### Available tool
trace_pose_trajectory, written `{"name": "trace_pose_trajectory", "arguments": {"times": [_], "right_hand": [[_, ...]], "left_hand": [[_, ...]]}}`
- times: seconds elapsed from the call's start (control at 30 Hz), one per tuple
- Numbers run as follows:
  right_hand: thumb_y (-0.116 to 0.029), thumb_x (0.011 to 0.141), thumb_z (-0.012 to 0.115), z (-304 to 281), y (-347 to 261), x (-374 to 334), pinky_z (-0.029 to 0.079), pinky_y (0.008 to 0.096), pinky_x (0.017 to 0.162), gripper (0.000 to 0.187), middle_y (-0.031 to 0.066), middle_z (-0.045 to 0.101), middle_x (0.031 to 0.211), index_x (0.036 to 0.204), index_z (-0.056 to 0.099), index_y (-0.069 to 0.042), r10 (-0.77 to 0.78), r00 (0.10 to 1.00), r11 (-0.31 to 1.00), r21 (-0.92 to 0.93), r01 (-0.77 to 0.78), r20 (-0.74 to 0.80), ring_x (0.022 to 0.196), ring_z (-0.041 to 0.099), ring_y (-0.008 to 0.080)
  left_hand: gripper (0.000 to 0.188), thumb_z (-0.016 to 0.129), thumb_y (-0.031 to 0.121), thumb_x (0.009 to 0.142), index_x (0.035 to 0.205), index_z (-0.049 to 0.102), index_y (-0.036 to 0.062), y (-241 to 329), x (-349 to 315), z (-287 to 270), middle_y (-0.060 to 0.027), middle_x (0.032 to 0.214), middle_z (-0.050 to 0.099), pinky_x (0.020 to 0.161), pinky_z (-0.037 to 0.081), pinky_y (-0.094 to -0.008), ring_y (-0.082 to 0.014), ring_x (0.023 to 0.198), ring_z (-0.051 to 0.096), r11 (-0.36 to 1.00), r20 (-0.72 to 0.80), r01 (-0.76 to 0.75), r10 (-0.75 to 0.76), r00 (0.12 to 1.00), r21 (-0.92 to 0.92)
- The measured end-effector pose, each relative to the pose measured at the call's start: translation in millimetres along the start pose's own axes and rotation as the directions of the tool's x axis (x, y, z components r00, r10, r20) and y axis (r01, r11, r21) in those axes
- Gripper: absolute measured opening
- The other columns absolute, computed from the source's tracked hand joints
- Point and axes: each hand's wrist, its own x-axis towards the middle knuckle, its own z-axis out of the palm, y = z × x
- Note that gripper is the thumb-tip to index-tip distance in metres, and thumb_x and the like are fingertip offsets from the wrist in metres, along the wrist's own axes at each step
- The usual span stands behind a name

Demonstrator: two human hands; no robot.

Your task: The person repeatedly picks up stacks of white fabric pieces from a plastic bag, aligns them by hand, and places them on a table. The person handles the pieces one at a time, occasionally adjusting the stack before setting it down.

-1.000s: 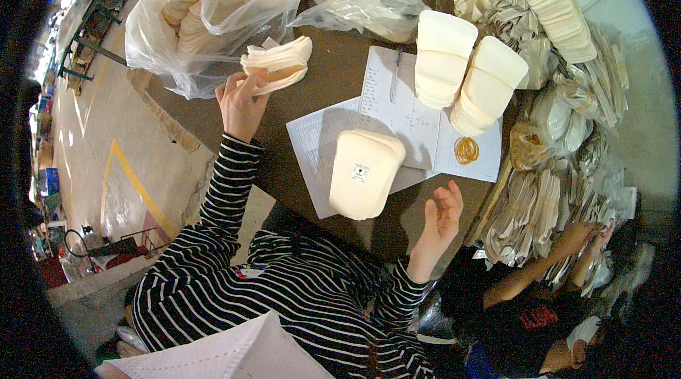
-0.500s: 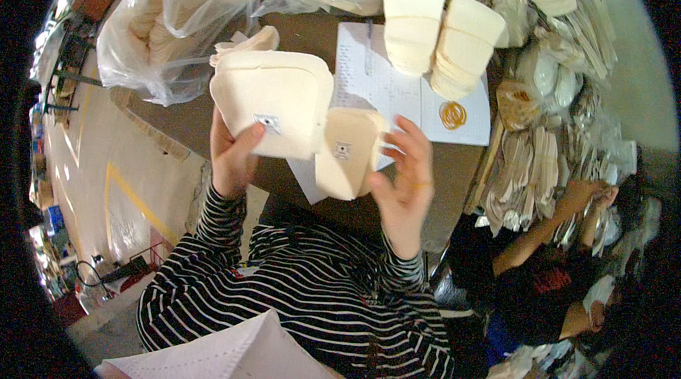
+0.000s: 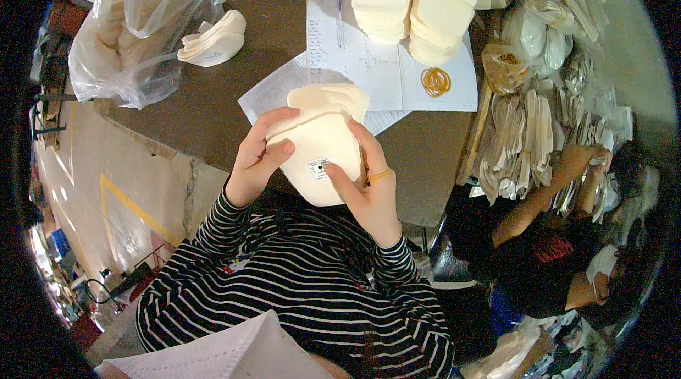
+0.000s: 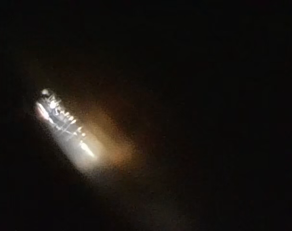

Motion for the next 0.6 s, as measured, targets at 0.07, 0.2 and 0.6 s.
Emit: {"name": "trace_pose_trajectory", "arguments": {"times": [0.07,0.2,0.6], "right_hand": [[0.005,0.087,0.07,1,-12,1,0.051,0.0308,0.093,0.066,0.0179,0.062,0.124,0.145,0.038,-0.002,0.114,0.993,0.988,0.104,-0.112,-0.007,0.112,0.061,0.0192],[0.006,0.088,0.069,0,-19,3,0.052,0.0275,0.089,0.066,0.016,0.067,0.115,0.145,0.037,-0.003,0.189,0.982,0.976,0.107,-0.188,-0.003,0.105,0.065,0.0172],[0.003,0.087,0.072,-8,-14,1,0.052,0.0262,0.084,0.042,0.0122,0.07,0.108,0.125,0.056,0.002,0.043,0.999,0.969,-0.245,-0.038,0.015,0.098,0.065,0.0134]], "left_hand": [[0.038,0.06,0.012,0.098,0.134,0.049,0.0043,-1,-1,3,-0.0103,0.127,0.057,0.097,0.046,-0.0298,-0.0172,0.114,0.056,0.999,0.009,0.018,-0.019,1.0,0.041],[0.036,0.07,0.012,0.09,0.122,0.056,0.0044,-7,3,5,-0.0111,0.116,0.062,0.089,0.049,-0.0295,-0.0181,0.104,0.061,0.938,-0.056,-0.132,0.158,0.986,0.32],[0.016,0.079,0.003,0.079,0.087,0.066,-0.0019,-2,14,-2,-0.0085,0.092,0.07,0.074,0.052,-0.025,-0.015,0.082,0.065,0.783,-0.076,-0.236,0.339,0.938,0.575]]}}
